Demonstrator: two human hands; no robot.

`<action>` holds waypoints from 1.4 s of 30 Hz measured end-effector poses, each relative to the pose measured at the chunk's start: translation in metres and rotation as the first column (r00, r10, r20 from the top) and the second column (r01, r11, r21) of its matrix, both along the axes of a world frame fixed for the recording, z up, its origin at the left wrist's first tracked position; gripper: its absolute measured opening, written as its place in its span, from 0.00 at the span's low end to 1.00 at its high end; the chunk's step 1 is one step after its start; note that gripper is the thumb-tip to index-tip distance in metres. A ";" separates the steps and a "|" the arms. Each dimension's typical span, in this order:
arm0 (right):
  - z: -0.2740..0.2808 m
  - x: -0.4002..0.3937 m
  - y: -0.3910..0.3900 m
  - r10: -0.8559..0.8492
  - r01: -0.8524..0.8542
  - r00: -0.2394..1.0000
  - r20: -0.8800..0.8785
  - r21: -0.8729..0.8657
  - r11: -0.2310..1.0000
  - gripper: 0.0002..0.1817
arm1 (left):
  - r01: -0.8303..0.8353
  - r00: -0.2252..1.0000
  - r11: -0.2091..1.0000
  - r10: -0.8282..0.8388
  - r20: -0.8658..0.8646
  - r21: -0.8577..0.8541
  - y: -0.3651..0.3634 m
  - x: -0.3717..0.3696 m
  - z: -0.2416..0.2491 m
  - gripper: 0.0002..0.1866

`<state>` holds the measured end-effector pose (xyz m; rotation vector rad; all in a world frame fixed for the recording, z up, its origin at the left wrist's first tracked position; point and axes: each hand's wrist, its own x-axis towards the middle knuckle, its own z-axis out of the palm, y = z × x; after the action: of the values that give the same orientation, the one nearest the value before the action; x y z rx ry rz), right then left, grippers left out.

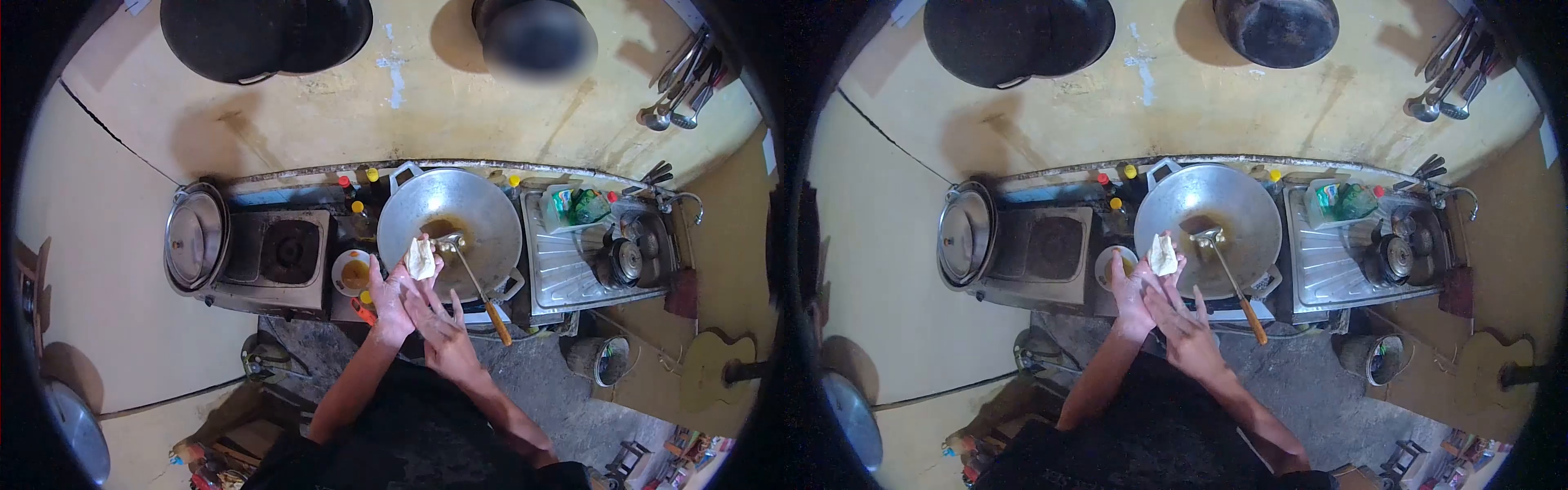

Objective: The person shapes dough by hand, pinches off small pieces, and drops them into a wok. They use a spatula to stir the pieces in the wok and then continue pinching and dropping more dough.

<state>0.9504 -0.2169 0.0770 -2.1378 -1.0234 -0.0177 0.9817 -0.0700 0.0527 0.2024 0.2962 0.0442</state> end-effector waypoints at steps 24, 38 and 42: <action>-0.014 0.039 -0.086 -0.558 0.557 0.830 -0.020 0.097 0.825 0.30 | -0.033 0.999 0.955 0.029 0.018 0.296 0.000 0.027 -0.026 0.22; 0.020 0.043 -0.055 -0.081 0.236 0.892 -0.445 0.303 0.923 0.20 | 0.356 0.889 0.538 -0.446 -0.100 0.764 -0.016 -0.031 0.021 0.12; 0.031 0.040 -0.048 -0.140 0.228 0.929 -0.343 0.231 0.946 0.18 | 0.317 0.883 0.531 -0.467 -0.041 0.786 -0.015 -0.031 0.006 0.11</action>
<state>0.9905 -0.2644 0.1077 -1.9020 -0.5877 0.0953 0.9509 -0.0846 0.0590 1.1466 0.0218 -0.2764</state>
